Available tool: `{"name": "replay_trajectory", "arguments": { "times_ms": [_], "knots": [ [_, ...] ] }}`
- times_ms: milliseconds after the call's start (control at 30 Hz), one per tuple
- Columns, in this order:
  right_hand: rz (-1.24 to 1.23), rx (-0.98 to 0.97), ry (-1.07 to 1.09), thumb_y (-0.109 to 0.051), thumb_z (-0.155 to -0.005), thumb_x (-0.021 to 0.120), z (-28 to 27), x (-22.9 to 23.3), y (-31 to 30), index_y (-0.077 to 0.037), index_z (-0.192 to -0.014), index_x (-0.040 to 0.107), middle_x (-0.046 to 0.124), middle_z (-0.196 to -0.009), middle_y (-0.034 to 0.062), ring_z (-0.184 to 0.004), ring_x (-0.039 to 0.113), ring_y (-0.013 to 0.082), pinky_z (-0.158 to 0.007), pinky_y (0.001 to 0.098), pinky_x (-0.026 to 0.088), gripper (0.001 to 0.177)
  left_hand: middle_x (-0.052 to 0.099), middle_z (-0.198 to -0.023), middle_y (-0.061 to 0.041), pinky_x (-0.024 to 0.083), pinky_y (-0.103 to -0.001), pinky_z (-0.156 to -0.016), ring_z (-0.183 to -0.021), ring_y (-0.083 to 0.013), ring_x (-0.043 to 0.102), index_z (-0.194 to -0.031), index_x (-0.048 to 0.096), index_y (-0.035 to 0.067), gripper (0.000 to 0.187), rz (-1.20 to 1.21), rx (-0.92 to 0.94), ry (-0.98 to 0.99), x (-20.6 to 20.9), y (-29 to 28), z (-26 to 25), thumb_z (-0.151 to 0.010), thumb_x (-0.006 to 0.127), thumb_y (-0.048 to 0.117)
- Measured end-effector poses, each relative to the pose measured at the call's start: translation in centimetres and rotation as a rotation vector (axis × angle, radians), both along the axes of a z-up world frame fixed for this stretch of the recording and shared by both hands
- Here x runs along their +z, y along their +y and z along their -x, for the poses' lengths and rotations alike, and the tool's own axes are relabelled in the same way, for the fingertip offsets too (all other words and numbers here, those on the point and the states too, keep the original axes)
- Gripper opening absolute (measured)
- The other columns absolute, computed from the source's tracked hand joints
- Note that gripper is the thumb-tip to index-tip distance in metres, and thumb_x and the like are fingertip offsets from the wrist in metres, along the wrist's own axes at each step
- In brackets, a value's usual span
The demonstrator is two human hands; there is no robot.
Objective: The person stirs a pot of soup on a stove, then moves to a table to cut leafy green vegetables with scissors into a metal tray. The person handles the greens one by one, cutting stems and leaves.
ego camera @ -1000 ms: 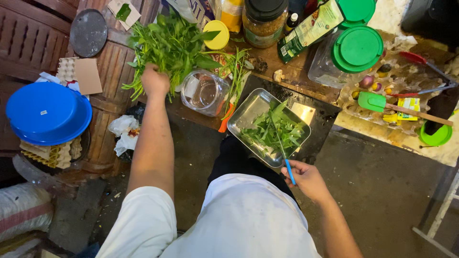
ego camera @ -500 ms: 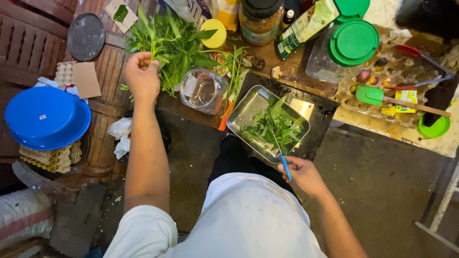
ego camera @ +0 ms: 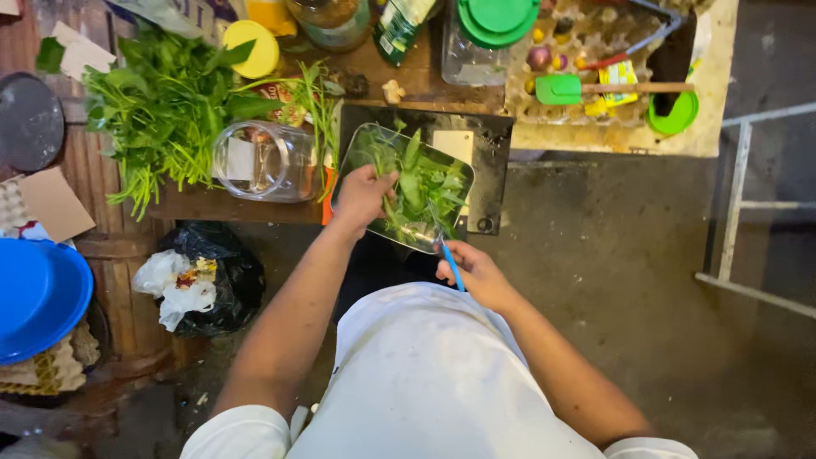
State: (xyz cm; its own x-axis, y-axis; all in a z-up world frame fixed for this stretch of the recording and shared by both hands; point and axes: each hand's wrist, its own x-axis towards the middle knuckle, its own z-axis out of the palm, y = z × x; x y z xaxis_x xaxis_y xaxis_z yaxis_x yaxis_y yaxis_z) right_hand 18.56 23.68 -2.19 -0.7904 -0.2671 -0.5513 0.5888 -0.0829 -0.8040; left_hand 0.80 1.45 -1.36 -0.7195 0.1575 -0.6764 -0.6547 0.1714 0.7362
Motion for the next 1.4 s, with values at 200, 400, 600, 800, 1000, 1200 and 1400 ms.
{"name": "replay_trajectory", "arguments": {
  "times_ms": [200,400,600,800,1000,1200,1400],
  "knots": [
    [0.024,0.002,-0.014,-0.036,-0.094,0.072,-1.5,1.3,0.6,-0.005,-0.133,0.061,0.064,-0.086,-0.0005,-0.08,0.058,0.0087,-0.069,0.0248,0.048,0.051,0.067,-0.094,-0.001,0.046,-0.029,-0.051,-0.064,-0.0146,0.057,-0.109,0.061,0.008,0.024,-0.031,-0.05,-0.118,-2.5,1.5,-0.5,-0.098,0.06,0.029],
    [0.004,0.023,-0.101,-0.037,-0.094,0.068,-1.4,1.7,0.1,-0.006,-0.132,0.062,0.068,-0.084,0.0016,-0.079,0.062,0.0107,-0.07,0.0268,0.05,0.049,0.058,-0.099,-0.003,0.062,-0.032,-0.079,-0.084,-0.015,0.069,-0.131,0.06,0.006,0.043,-0.321,-0.137,-0.021,-2.9,1.2,-0.2,-0.089,0.06,-0.001],
    [0.107,0.053,-0.09,-0.036,-0.098,0.063,-0.2,1.3,-1.3,-0.007,-0.134,0.06,0.067,-0.088,0.0029,-0.082,0.064,0.0114,-0.074,0.0283,0.054,0.047,0.065,-0.104,-0.002,0.062,-0.029,-0.079,-0.088,-0.0159,0.075,-0.136,0.055,0.001,0.044,-0.25,-0.064,-0.01,-0.7,1.3,0.0,-0.092,0.058,-0.001],
    [0.233,0.024,-0.087,-0.04,-0.102,0.057,2.1,0.5,-3.0,-0.006,-0.139,0.057,0.067,-0.091,0.0052,-0.078,0.061,0.0133,-0.072,0.0269,0.051,0.05,0.064,-0.085,-0.008,0.059,-0.031,-0.062,-0.073,-0.0156,0.065,-0.144,0.053,0.002,0.048,0.029,-0.112,0.16,1.6,2.0,-0.9,-0.097,0.064,0.004],
    [0.282,-0.018,-0.097,-0.04,-0.104,0.055,3.4,0.0,-3.9,-0.005,-0.139,0.056,0.066,-0.091,0.005,-0.078,0.061,0.0128,-0.069,0.0258,0.049,0.05,0.074,-0.09,-0.01,0.061,-0.027,-0.063,-0.073,-0.0144,0.074,-0.119,0.064,-0.006,0.028,0.121,-0.057,0.216,1.9,1.9,-1.4,-0.093,0.065,0.005],
    [0.193,-0.083,-0.068,-0.042,-0.103,0.053,5.5,0.1,-4.1,-0.008,-0.136,0.06,0.064,-0.085,0.0031,-0.077,0.062,0.0114,-0.069,0.0255,0.051,0.048,0.074,-0.09,-0.01,0.062,-0.027,-0.067,-0.076,-0.0147,0.075,-0.114,0.068,-0.007,0.025,0.038,-0.049,0.252,1.9,1.9,-2.7,-0.091,0.064,0.003],
    [0.142,-0.121,-0.129,-0.04,-0.1,0.061,6.1,0.3,-3.8,-0.007,-0.121,0.067,0.063,-0.073,0.0036,-0.064,0.062,0.0127,-0.059,0.0274,0.05,0.04,0.075,-0.089,-0.008,0.06,-0.025,-0.066,-0.074,-0.0122,0.074,-0.114,0.069,-0.005,0.024,0.077,-0.101,0.231,3.0,2.0,-2.7,-0.092,0.065,0.004]
  ]
}}
